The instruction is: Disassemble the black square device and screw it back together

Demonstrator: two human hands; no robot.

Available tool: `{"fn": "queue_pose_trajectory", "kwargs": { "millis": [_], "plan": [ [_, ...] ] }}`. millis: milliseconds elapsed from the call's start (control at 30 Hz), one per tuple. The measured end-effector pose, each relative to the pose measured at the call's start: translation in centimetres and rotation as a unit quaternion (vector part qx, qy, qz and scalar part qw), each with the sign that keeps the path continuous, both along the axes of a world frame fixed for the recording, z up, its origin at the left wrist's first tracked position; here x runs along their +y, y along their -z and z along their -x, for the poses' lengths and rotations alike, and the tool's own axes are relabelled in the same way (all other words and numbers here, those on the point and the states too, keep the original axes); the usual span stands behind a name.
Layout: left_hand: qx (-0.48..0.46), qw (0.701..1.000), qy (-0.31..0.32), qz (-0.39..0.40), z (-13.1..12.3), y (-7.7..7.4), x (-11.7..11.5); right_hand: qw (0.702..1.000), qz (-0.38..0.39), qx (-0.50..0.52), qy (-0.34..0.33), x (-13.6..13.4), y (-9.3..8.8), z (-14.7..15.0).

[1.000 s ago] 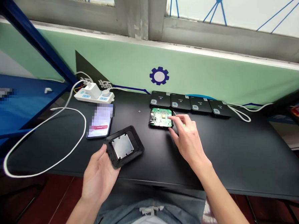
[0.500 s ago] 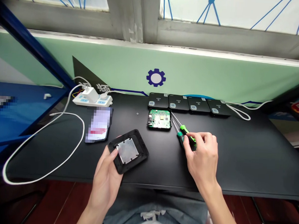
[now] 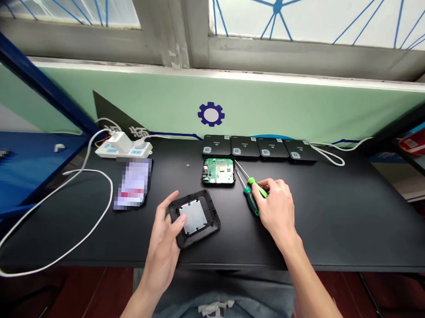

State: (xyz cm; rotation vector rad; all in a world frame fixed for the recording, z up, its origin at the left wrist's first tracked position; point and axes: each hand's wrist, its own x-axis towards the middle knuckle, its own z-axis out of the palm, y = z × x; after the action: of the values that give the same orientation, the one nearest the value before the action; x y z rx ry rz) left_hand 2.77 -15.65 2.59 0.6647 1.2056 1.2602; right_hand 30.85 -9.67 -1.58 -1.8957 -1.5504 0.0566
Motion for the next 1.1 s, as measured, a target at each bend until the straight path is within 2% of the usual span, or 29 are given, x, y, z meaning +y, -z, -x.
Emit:
{"fn": "queue_pose_trajectory", "kwargs": {
  "millis": [133, 267, 367, 433, 533, 667, 767, 933, 1033, 1100],
  "plan": [
    [0.01, 1.0, -0.006, -0.003, -0.1, 0.3, 0.1, 1.0, 0.005, 0.004, -0.011, -0.4, -0.4, -0.5],
    [0.019, 0.999, -0.024, -0.017, -0.5, 0.3, 0.1, 1.0, -0.01, 0.012, 0.015, -2.0, -2.2, -0.9],
    [0.082, 0.995, -0.015, -0.045, -0.7, 0.2, 0.2, 0.997, -0.028, 0.05, 0.05, -3.7, -3.6, -0.6],
    [0.149, 0.986, 0.015, -0.069, -0.4, 0.3, 0.4, 0.994, -0.033, 0.092, 0.055, -5.1, -4.0, 0.2],
    [0.212, 0.97, 0.076, -0.086, 0.2, 0.5, 0.9, 0.987, -0.026, 0.159, 0.021, -7.0, -3.6, 2.1],
    [0.263, 0.954, 0.078, -0.121, 0.5, 1.1, 1.1, 0.977, -0.019, 0.211, -0.03, -9.0, -2.3, 5.0],
    [0.359, 0.919, 0.078, -0.146, -0.1, 1.3, 0.8, 0.973, -0.012, 0.223, -0.053, -9.6, -1.9, 6.5],
    [0.53, 0.83, 0.09, -0.15, -1.2, 1.0, 0.0, 0.968, -0.017, 0.238, -0.072, -9.5, -2.0, 7.3],
    [0.577, 0.799, 0.11, -0.13, -1.3, 0.5, -0.6, 0.967, -0.022, 0.244, -0.07, -9.6, -2.0, 7.1],
    [0.589, 0.789, 0.134, -0.118, -1.1, 0.2, -1.2, 0.966, -0.022, 0.248, -0.069, -9.7, -1.8, 7.0]
  ]
}}
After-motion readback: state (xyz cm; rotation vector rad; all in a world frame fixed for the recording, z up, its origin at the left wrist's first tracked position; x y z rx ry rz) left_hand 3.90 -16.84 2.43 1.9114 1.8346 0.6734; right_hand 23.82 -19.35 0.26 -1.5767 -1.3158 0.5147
